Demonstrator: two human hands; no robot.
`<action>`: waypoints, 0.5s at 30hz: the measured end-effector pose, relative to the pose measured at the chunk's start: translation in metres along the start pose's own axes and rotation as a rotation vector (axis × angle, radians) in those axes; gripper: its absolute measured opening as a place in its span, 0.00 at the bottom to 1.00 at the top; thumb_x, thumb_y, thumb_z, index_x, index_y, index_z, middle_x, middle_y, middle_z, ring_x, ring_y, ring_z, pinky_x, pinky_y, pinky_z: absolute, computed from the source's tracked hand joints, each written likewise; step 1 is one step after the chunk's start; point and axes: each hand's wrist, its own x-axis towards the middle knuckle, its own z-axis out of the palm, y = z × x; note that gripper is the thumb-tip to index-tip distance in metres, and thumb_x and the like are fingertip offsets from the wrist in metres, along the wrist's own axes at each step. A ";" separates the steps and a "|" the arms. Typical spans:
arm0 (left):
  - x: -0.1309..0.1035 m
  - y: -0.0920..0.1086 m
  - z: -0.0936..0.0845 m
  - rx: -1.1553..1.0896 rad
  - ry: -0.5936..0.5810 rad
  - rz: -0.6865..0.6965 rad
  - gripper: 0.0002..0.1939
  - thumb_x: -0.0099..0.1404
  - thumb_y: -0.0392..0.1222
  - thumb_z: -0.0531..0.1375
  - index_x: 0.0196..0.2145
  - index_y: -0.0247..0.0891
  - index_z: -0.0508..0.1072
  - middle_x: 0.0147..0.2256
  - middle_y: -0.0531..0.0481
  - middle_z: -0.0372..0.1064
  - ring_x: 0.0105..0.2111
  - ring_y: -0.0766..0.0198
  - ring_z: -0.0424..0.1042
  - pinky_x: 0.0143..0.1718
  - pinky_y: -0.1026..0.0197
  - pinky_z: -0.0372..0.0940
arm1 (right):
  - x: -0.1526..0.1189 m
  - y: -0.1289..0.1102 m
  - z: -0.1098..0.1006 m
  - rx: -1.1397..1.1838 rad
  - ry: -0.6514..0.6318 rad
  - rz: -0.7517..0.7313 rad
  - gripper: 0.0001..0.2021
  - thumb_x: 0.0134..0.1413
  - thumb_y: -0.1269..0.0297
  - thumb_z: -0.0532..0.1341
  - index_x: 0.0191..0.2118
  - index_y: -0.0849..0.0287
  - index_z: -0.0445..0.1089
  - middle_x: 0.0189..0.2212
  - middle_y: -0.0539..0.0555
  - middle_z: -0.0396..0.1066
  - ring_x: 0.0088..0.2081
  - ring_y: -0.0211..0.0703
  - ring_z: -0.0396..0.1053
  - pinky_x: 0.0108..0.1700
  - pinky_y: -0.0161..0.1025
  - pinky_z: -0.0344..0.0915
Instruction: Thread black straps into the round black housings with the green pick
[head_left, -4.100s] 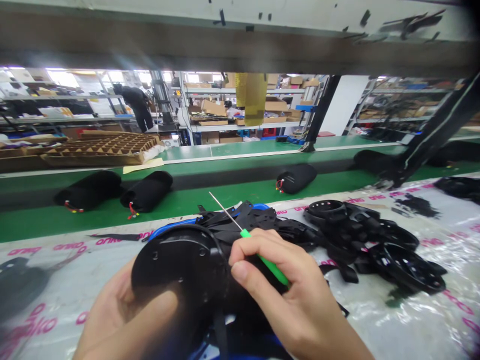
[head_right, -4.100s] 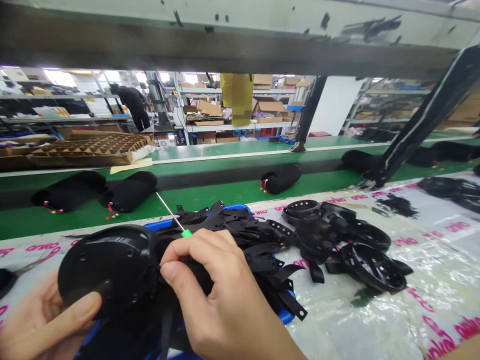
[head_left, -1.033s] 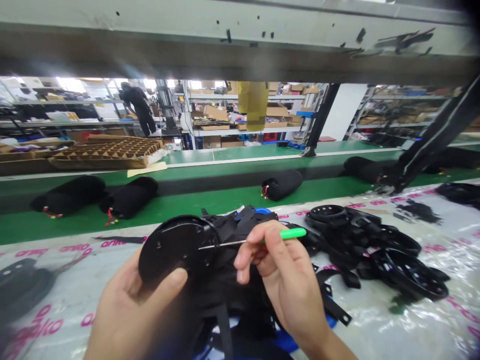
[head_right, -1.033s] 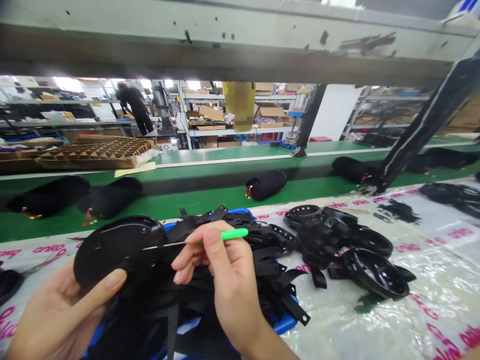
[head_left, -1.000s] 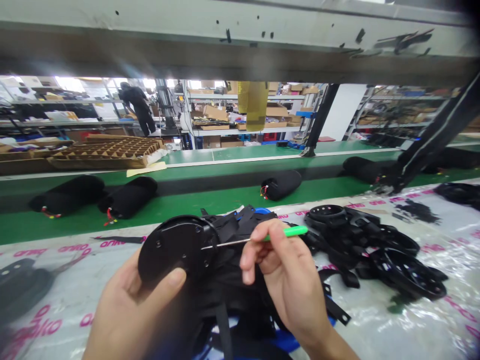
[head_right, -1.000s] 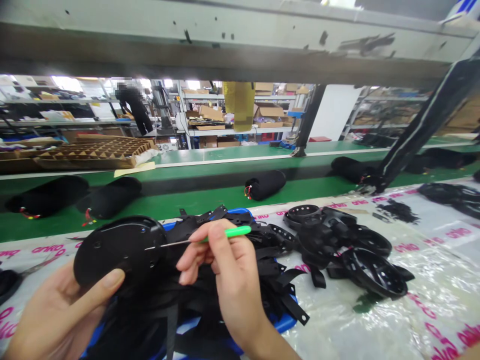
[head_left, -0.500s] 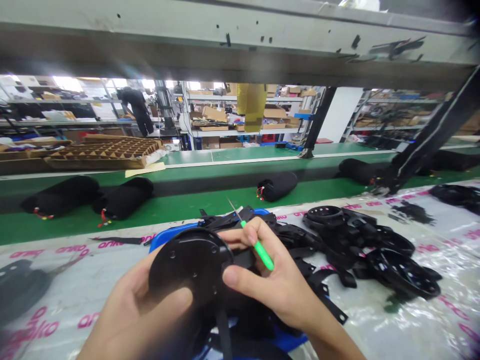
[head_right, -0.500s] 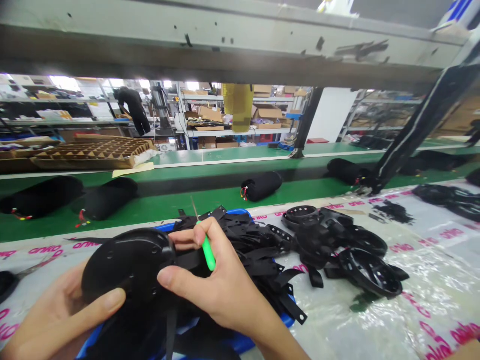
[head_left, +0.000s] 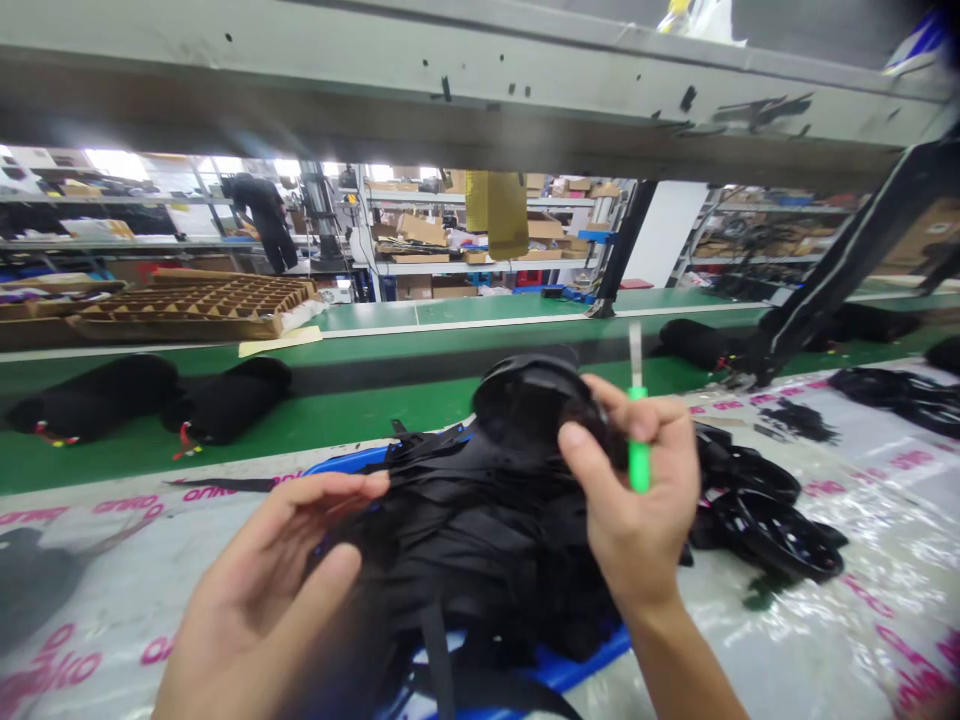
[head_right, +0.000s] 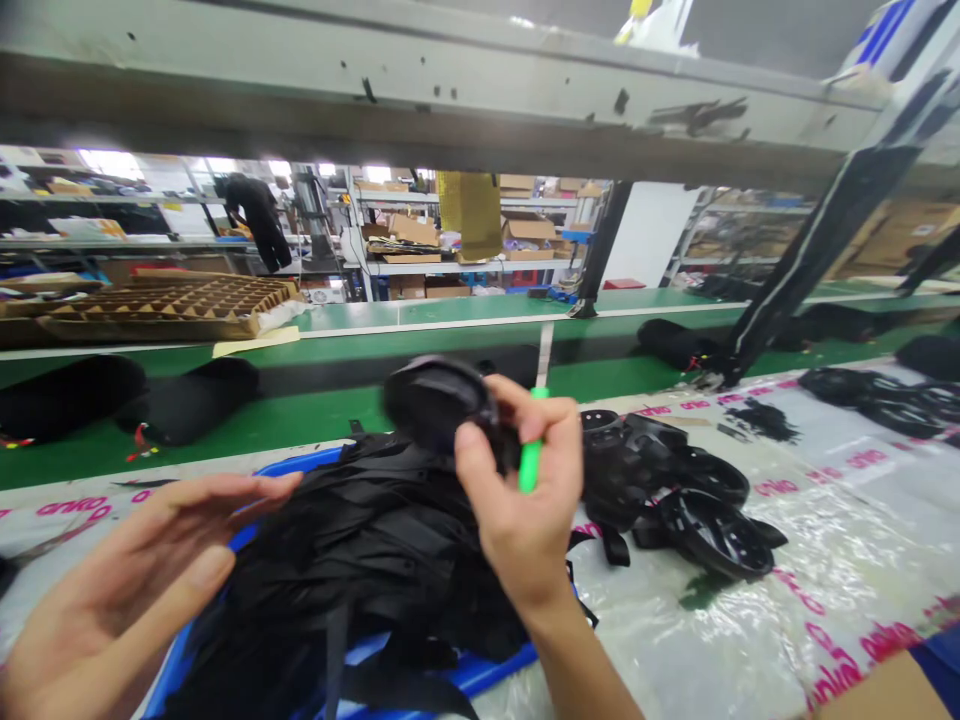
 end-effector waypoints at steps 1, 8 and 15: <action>0.004 -0.004 -0.003 0.025 -0.012 0.041 0.13 0.59 0.55 0.65 0.41 0.53 0.76 0.42 0.54 0.79 0.45 0.64 0.78 0.45 0.74 0.68 | 0.008 0.010 -0.006 -0.093 0.078 -0.017 0.15 0.57 0.65 0.59 0.35 0.51 0.47 0.45 0.55 0.68 0.47 0.42 0.69 0.50 0.42 0.62; 0.008 -0.008 -0.003 0.116 0.067 0.075 0.04 0.63 0.47 0.63 0.34 0.46 0.76 0.41 0.58 0.77 0.45 0.69 0.73 0.50 0.78 0.60 | 0.026 0.074 -0.042 -0.677 -0.171 0.056 0.14 0.57 0.54 0.63 0.28 0.57 0.63 0.24 0.45 0.62 0.32 0.44 0.65 0.48 0.49 0.59; 0.014 -0.027 0.004 0.537 -0.017 0.423 0.10 0.66 0.43 0.59 0.45 0.43 0.76 0.50 0.49 0.73 0.52 0.61 0.70 0.56 0.64 0.56 | 0.017 0.033 -0.025 -0.649 -0.273 -0.065 0.13 0.68 0.55 0.52 0.37 0.55 0.68 0.34 0.56 0.75 0.41 0.52 0.70 0.52 0.55 0.56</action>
